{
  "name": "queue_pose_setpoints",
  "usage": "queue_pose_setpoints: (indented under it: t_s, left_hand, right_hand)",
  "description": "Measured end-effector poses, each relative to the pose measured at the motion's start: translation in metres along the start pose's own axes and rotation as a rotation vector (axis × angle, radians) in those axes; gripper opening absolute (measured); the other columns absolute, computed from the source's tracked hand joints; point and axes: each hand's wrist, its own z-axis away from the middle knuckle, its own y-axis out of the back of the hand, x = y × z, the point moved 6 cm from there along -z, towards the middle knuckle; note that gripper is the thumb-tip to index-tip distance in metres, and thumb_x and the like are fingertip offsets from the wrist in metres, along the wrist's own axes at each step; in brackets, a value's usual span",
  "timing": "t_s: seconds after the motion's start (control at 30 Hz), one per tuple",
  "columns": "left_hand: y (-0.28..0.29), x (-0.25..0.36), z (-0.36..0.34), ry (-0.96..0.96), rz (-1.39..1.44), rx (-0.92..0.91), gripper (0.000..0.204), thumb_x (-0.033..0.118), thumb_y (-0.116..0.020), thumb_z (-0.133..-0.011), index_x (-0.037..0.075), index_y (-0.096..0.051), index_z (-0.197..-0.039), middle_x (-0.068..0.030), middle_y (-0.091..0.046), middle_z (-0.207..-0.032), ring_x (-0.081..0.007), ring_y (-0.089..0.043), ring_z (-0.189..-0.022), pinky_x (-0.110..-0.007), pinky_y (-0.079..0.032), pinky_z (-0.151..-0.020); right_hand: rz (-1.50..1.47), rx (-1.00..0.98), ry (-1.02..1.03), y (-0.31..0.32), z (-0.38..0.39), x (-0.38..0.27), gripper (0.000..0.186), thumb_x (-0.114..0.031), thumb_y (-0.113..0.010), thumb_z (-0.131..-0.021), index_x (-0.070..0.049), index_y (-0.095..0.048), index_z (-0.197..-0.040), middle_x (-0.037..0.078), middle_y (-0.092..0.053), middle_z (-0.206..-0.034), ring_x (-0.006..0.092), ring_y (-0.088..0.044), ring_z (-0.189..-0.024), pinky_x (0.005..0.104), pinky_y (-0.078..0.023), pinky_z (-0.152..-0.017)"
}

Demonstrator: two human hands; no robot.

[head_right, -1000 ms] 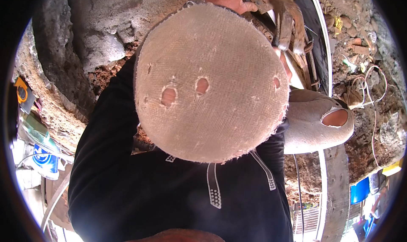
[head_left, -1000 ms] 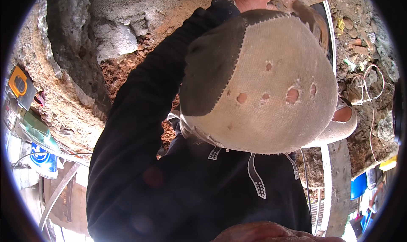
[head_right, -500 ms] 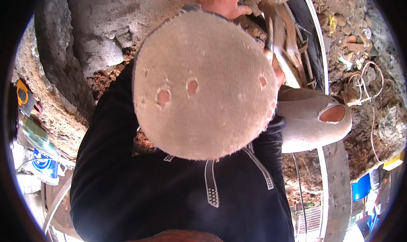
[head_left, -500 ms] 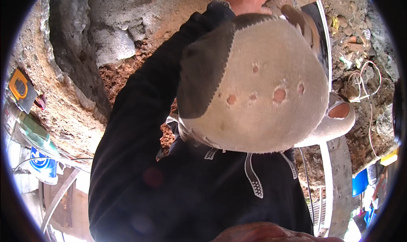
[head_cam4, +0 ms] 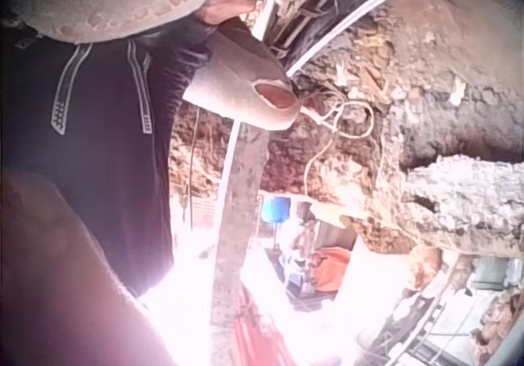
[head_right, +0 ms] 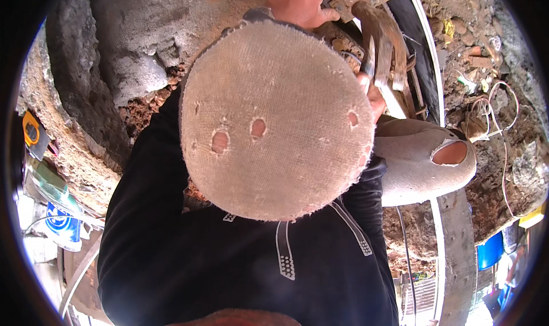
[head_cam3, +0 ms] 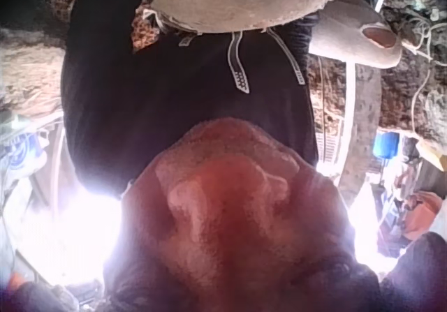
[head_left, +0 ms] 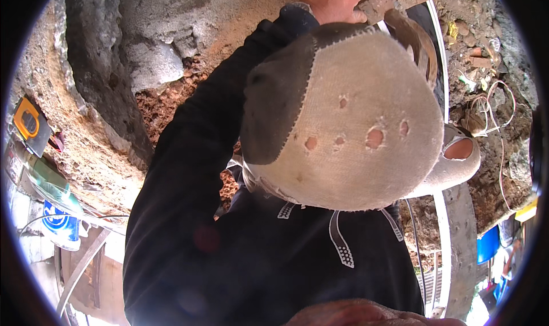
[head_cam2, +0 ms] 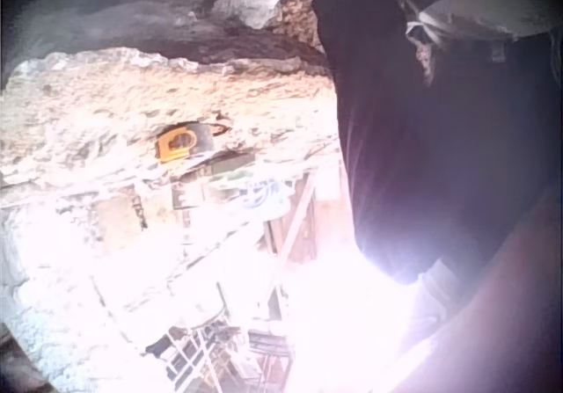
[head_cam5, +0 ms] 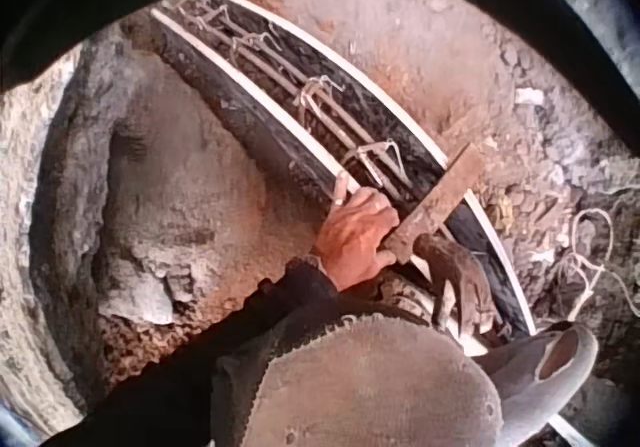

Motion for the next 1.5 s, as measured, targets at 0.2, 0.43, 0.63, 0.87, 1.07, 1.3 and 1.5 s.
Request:
queue_pose_setpoints:
  t_s: [0.2,0.43,0.63,0.87,1.07,1.3,1.5]
  left_hand:
    - [-0.004,0.001,-0.007,0.061,-0.040,-0.098,0.038,0.018,-0.087,-0.065,0.008,-0.067,-0.096,-0.0113,-0.061,-0.103,-0.0329,-0.055,-0.112,-0.065,-0.023,-0.114]
    - [-0.014,-0.006,-0.004,-0.036,-0.183,-0.146,0.053,0.036,-0.087,-0.057,0.011,-0.068,-0.101,-0.0050,-0.063,-0.104,-0.0289,-0.055,-0.110,-0.062,-0.019,-0.112]
    - [-0.024,0.012,-0.026,-0.075,-0.264,-0.175,0.036,0.038,-0.080,-0.059,0.012,-0.065,-0.079,-0.0031,-0.060,-0.088,-0.0272,-0.056,-0.093,-0.060,-0.025,-0.111]
    - [-0.036,-0.007,-0.020,-0.035,-0.417,-0.492,0.057,0.060,-0.073,-0.068,0.009,-0.066,-0.093,-0.0058,-0.060,-0.104,-0.0320,-0.048,-0.115,-0.066,-0.010,-0.110]
    - [-0.040,-0.013,-0.020,0.025,-0.591,-0.811,0.064,0.060,-0.067,-0.081,0.010,-0.064,-0.122,-0.0109,-0.052,-0.137,-0.0364,-0.037,-0.132,-0.068,-0.007,-0.111]
    - [-0.044,-0.020,-0.024,0.171,-0.756,-1.097,0.072,0.053,-0.070,-0.081,0.019,-0.051,-0.142,-0.0113,-0.045,-0.146,-0.0349,-0.030,-0.141,-0.066,-0.012,-0.113]
    - [0.006,0.048,-0.049,0.417,-0.324,-0.681,0.051,0.029,-0.077,-0.079,0.011,-0.060,-0.123,-0.0175,-0.064,-0.112,-0.0342,-0.060,-0.109,-0.047,-0.045,-0.095]
  right_hand:
    - [-0.082,0.059,-0.119,0.009,-0.006,0.012,0.050,-0.040,-0.052,-0.105,0.000,-0.055,-0.074,0.004,-0.050,-0.059,0.0140,-0.043,-0.057,0.0367,-0.037,-0.052]
    - [-0.401,-0.033,-0.273,0.004,0.000,-0.002,0.042,-0.036,-0.062,-0.100,0.003,-0.063,-0.087,-0.001,-0.055,-0.068,0.0080,-0.047,-0.067,0.0280,-0.042,-0.059]
    - [-0.556,-0.084,-0.306,0.006,0.011,0.003,0.033,-0.027,-0.062,-0.101,0.005,-0.067,-0.105,0.002,-0.067,-0.089,0.0064,-0.054,-0.082,0.0261,-0.048,-0.074]
    - [-0.456,0.099,-0.449,0.059,0.024,-0.030,0.041,-0.036,-0.068,-0.097,0.005,-0.067,-0.092,0.007,-0.059,-0.068,0.0083,-0.051,-0.069,0.0306,-0.048,-0.060]
    - [-0.553,0.154,-0.614,0.091,0.050,-0.084,0.043,-0.039,-0.070,-0.095,-0.001,-0.058,-0.079,-0.005,-0.046,-0.065,0.0064,-0.040,-0.064,0.0269,-0.036,-0.055]
    - [-0.584,-0.038,-0.917,0.085,0.125,-0.124,0.045,-0.040,-0.070,-0.094,0.005,-0.064,-0.092,0.003,-0.057,-0.067,0.0096,-0.051,-0.065,0.0311,-0.045,-0.058]
    - [-0.322,-0.116,-0.847,0.058,0.200,-0.107,0.039,-0.037,-0.069,-0.094,-0.002,-0.059,-0.083,0.002,-0.055,-0.057,0.0108,-0.052,-0.052,0.0313,-0.042,-0.049]
